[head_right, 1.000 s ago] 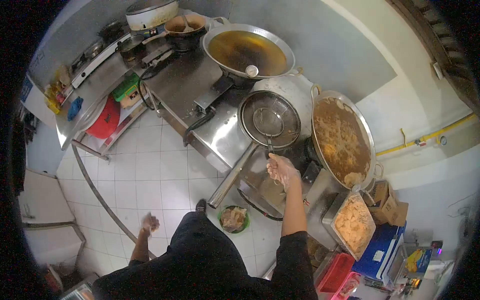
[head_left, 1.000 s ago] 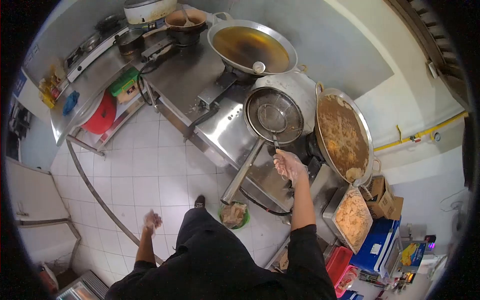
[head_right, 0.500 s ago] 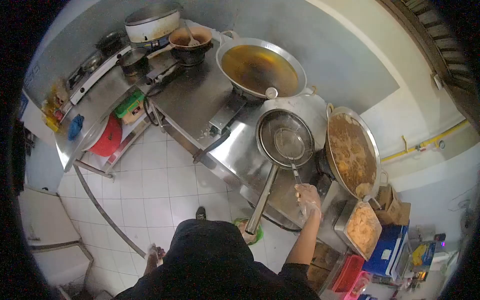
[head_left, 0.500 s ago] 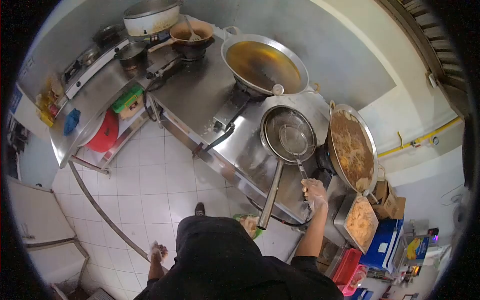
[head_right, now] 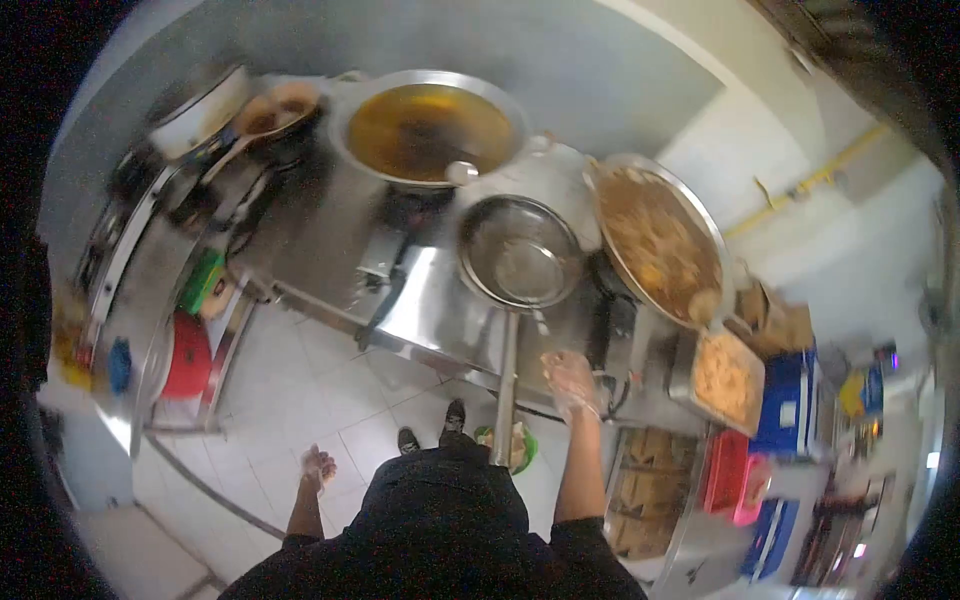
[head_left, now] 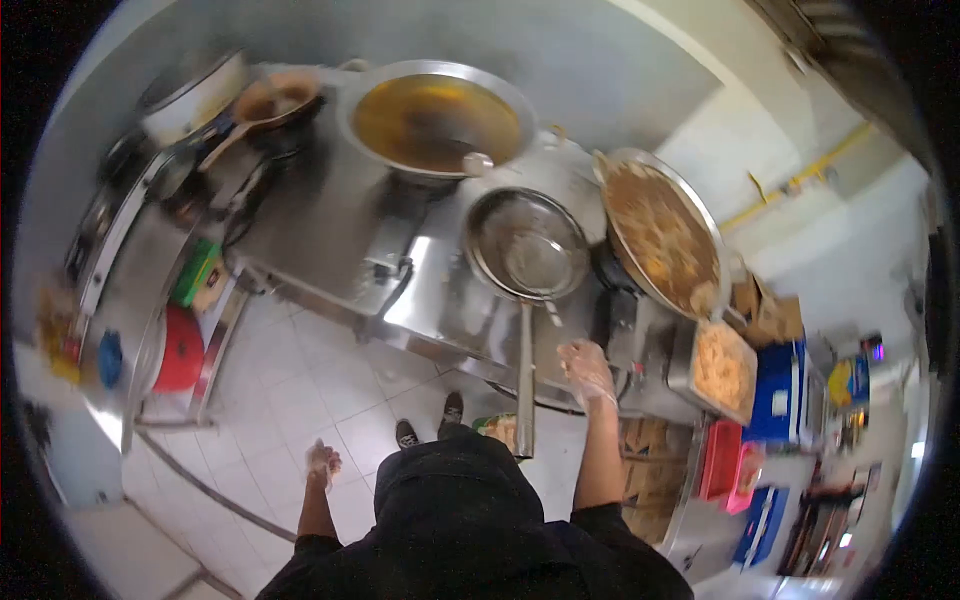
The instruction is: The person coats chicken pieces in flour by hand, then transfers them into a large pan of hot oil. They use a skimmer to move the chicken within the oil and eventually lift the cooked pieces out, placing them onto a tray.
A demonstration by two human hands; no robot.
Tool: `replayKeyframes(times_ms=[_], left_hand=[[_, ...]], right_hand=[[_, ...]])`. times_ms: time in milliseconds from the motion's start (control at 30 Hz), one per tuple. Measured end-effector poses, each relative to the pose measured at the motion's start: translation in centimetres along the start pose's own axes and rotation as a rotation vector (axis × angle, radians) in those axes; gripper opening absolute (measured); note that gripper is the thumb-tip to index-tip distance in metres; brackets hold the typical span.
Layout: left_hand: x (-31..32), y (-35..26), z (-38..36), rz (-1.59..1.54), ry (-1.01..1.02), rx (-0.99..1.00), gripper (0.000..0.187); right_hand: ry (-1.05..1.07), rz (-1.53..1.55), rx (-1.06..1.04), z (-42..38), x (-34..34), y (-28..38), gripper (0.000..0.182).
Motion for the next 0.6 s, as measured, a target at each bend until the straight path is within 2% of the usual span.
replayKeyframes(times_ms=[33, 67, 133, 233, 267, 300, 400, 500, 600], left_hand=[[2.0, -1.5, -1.7, 0.092, -0.050, 0.020, 0.041], [3.3, -2.7, -2.4, 0.180, -0.101, 0.046, 0.041], [4.0, -2.9, -1.3, 0.244, -0.076, -0.015, 0.045], [4.0, -1.8, -0.7, 0.278, -0.030, -0.032, 0.048], [3.9, -1.2, -0.9, 0.276, -0.012, -0.026, 0.049], [4.1, -0.4, -0.7, 0.198, 0.006, -0.101, 0.050], [5.9, 0.3, -3.3, 0.415, -0.139, -0.017, 0.047], [8.4, 2.5, -3.6, 0.296, -0.068, -0.046, 0.047], [11.9, 5.0, -4.6, 0.250, -0.069, -0.081, 0.048]], right_hand=[[0.008, -0.034, -0.012, -1.2, -0.4, 1.8, 0.023], [0.020, -0.016, -0.018, 0.5, -0.5, -0.5, 0.022], [0.023, 0.056, -0.088, 3.7, -0.4, -4.8, 0.023], [0.001, 0.162, -0.173, 4.6, -0.5, -6.2, 0.018], [-0.006, 0.169, -0.132, 4.1, -0.8, -5.7, 0.018], [-0.011, 0.174, -0.095, 3.7, -1.3, -5.1, 0.019], [0.040, 0.136, -0.129, 3.0, -3.2, -4.0, 0.020], [0.114, 0.207, -0.057, 3.0, -5.5, -3.8, 0.021], [0.141, 0.235, -0.122, 1.3, -10.2, -0.7, 0.022]])
Point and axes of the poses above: each hand's wrist, its own z-axis towards the middle knuckle, its own x-axis out of the palm, y = z × x, the point moved 7 cm from there along z, towards the middle knuckle, and after that the axes turned 9 degrees about z, right-handed, at the moved point
